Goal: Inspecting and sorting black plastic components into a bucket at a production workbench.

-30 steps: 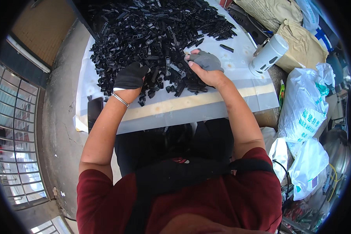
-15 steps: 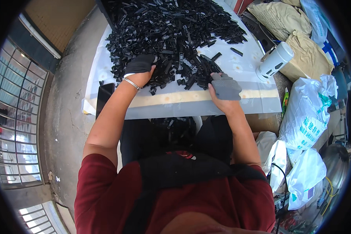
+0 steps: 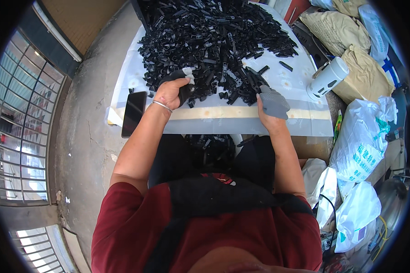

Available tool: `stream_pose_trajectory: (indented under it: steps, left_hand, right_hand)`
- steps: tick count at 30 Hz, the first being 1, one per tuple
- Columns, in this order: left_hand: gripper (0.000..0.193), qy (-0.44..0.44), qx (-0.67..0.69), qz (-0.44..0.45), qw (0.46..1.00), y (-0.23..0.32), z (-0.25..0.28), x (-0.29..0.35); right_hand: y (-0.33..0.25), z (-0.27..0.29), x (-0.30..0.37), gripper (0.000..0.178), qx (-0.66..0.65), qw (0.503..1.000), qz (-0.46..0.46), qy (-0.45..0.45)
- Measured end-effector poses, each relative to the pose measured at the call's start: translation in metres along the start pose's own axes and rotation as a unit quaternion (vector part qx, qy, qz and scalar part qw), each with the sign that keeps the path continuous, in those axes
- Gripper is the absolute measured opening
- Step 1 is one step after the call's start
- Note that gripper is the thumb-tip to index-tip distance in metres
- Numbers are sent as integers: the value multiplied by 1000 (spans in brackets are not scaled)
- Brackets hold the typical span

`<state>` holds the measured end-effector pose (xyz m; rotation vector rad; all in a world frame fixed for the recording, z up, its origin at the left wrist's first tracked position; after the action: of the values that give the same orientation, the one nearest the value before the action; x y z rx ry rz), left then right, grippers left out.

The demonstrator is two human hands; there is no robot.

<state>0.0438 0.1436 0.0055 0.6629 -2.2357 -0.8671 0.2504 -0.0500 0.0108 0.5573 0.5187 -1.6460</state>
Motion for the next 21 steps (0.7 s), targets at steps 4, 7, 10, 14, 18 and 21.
stream_pose_trajectory:
  steps: [4, 7, 10, 14, 18, 21]
  left_hand:
    - [24, -62, 54, 24, 996, -14, -9, 8]
    - [25, -101, 51, 43, 993, -30, -12, 23]
    - [23, -113, 0, 55, 992, -41, -26, 47]
    - [28, -145, -39, 48, 987, -63, -29, 56]
    - [22, -66, -97, 119, 986, -71, -29, 63]
    - [18, -96, -87, 113, 985, -88, -18, 68]
  right_hand:
    - [-36, 13, -11, 20, -124, 992, -17, 34]
    - [-56, 23, -7, 22, -241, 969, -48, -36]
    - [-65, 20, -2, 30, -285, 958, 41, 3]
    - [-85, 17, 4, 32, -300, 951, 42, -60]
    - [-87, 19, 9, 30, -216, 968, 114, -55]
    - [-99, 25, 20, 18, -109, 984, 133, -49]
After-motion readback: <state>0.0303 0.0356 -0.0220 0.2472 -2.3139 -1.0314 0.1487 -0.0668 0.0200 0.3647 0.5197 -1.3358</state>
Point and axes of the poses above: each hand's wrist, its own x-axis away from the middle knuckle, its own z-axis out of the back of the hand, y = z × x, the point moved 2 cm from there along -x, towards the middle knuckle, and after that the axes turned 10 degrees about z, right-handed, at the moved point
